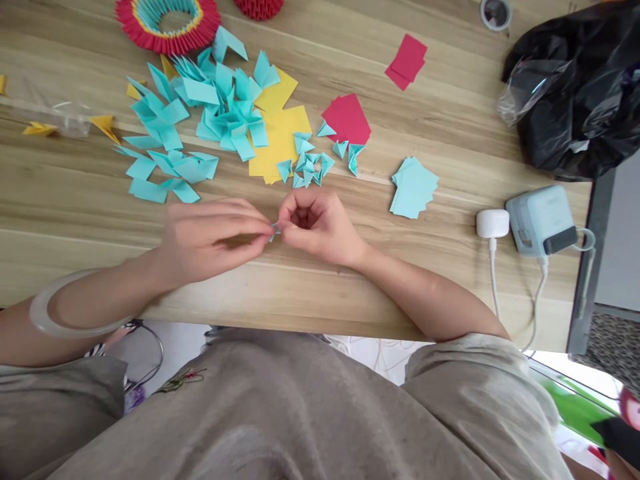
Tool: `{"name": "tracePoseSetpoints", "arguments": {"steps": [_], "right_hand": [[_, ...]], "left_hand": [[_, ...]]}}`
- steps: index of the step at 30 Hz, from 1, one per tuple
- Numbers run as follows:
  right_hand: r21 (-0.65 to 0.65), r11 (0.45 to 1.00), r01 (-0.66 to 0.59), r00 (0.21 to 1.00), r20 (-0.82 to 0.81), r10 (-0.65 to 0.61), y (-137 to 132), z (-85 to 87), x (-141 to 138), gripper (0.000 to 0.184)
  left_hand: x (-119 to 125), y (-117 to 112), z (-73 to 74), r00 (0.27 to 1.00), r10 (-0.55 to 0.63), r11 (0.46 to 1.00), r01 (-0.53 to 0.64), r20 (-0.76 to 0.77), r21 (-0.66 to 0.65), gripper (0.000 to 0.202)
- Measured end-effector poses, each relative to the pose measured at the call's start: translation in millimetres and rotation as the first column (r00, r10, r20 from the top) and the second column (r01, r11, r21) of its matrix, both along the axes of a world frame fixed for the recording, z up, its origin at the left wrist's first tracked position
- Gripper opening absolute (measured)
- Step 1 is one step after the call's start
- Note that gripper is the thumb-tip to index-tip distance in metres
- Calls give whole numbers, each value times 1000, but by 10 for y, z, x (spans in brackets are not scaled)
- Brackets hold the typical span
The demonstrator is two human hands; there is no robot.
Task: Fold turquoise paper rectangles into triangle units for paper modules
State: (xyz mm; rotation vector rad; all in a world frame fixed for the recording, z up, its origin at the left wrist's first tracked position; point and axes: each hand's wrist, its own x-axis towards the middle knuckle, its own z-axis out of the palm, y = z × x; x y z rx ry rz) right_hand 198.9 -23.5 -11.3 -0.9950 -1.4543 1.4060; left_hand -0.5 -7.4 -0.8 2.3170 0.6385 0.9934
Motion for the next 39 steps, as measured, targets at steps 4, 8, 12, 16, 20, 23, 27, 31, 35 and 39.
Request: {"name": "tracePoseSetpoints", "arguments": {"steps": [4, 8, 12, 16, 20, 23, 27, 31, 35, 39], "right_hand": [[32, 998, 55, 998, 42, -56, -34, -15, -18, 26], [-33, 997, 64, 998, -21, -65, -14, 0, -17, 30], [-59, 996, 65, 997, -38, -67, -7, 10, -21, 33], [-65, 993, 94, 996, 1, -94, -21, 9, -29, 37], [-99, 990, 100, 995, -19, -102, -24, 14, -26, 36], [-121, 989, 86, 994, -50, -92, -20, 25, -15, 33], [-134, 988, 77, 995, -57, -85, -19, 33, -6, 30], [-126, 989, 76, 995, -61, -84, -22, 35, -8, 29], [-114, 992, 56, 994, -89, -67, -19, 33, -4, 25], [-113, 993, 38, 994, -95, -49, -5, 13, -2, 29]], "left_hand": [[-11, 2, 5, 999, 9, 998, -7, -38, 55, 15], [-13, 22, -3, 990, 141, 989, -140, 20, -47, 13], [-6, 27, -19, 990, 138, 990, -136, 41, -39, 12], [1, 18, -21, 992, 120, 992, -119, 30, -33, 11], [-5, 34, -16, 989, 146, 988, -144, 34, -63, 10], [-12, 53, -10, 986, 167, 978, -162, 28, -133, 10], [-15, 65, -11, 983, 182, 970, -182, -14, -159, 9], [-14, 59, -12, 986, 165, 980, -167, -34, -103, 11], [-16, 57, -6, 988, 150, 985, -151, -22, -86, 12], [-16, 59, -7, 992, 126, 985, -124, 9, -120, 12]]}}
